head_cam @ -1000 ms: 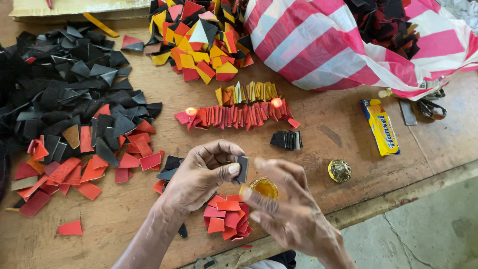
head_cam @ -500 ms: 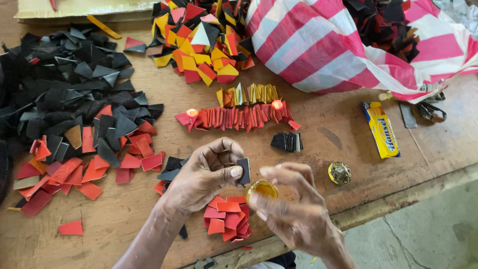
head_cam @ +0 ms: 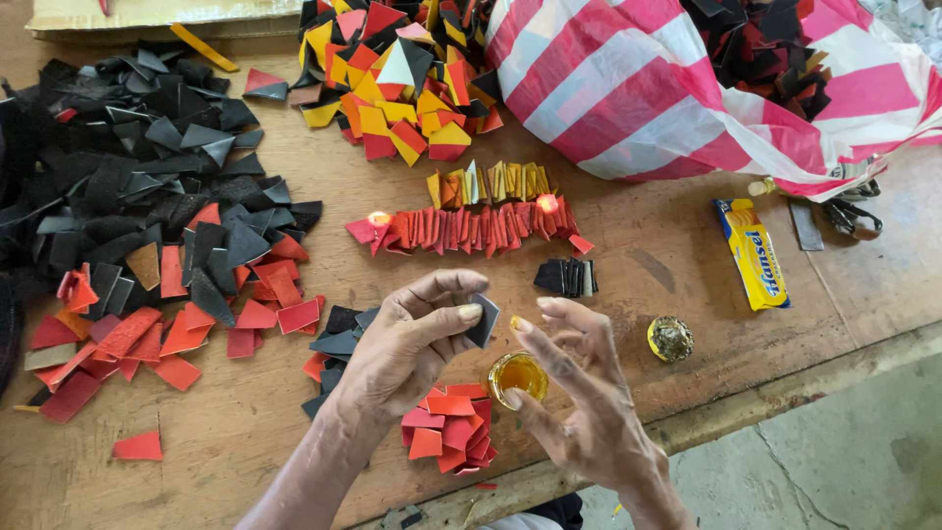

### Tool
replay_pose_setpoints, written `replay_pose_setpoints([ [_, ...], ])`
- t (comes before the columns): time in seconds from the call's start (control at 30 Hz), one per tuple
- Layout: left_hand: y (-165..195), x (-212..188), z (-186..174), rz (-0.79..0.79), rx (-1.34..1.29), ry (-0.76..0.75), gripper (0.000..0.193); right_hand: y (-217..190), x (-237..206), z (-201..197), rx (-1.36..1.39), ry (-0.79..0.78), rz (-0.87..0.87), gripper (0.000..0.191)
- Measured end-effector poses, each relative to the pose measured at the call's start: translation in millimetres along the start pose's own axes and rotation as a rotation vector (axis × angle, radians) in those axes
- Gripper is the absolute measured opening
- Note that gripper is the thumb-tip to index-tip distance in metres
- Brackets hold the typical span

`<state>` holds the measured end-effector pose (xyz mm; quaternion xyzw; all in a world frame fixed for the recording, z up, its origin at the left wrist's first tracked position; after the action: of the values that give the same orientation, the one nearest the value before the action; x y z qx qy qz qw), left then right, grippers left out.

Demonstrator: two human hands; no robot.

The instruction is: The person sorts small triangular leather pieces by color on a wooden workbench, then applies glue from a small jar to the edges of black pieces and stacks them. The person handles red, black, and yellow leather pieces and uses a glue jar and finger to apply adhesive.

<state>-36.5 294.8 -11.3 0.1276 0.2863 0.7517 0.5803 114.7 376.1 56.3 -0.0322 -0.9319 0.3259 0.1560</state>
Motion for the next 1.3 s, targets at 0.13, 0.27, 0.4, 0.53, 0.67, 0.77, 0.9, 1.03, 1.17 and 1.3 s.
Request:
replay_pose_setpoints([
  [0.13,-5,2,7,-0.009,-0.029,-0.051,0.021,2,4,3,-0.072,-0.008,0.010,0.076],
  [0.27,-9,3,9,-0.022,-0.031,-0.067,0.022,1,9,-3,-0.268,0.049,0.031,0.078],
  [0.4,-8,3,5,-0.007,-0.047,-0.056,0.023,-11,9,-5,-0.269,0.093,-0.072,0.076],
  [0.53,-3,3,4,0.002,-0.056,-0.074,0.023,-19,6,-10,-0.292,0.161,-0.097,0.074],
  [0.67,-5,2,10,-0.005,-0.060,-0.131,0.022,-14,15,-9,-0.130,0.090,-0.078,0.075],
  [0.77,0,3,6,0.043,-0.040,-0.106,0.021,-26,13,-6,-0.188,0.056,-0.133,0.072],
  [0.9,0,2,1,0.030,-0.017,-0.075,0.021,-22,10,-7,-0.048,0.058,-0.061,0.075],
  [1.03,-2,3,2,0.036,0.007,-0.075,0.028,-23,6,-4,-0.152,-0.006,-0.105,0.061],
  [1.17,14,14,4,0.170,0.387,-0.049,0.022,-18,-17,-17,-0.055,0.075,-0.061,0.043],
  [1.3,24,26,22,0.398,1.145,-0.031,0.016,23,-43,-35,0.099,0.259,0.217,0.033],
])
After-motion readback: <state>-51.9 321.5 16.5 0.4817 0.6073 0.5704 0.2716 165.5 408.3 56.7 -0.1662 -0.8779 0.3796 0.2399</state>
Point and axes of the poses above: each hand's wrist, its own x-axis towards the middle knuckle, its own z-axis out of the palm, y = z × x, the point moved 8 cm from there along x, towards the middle knuckle, and after that the axes turned 11 degrees about -y, right-handed, at the moved point
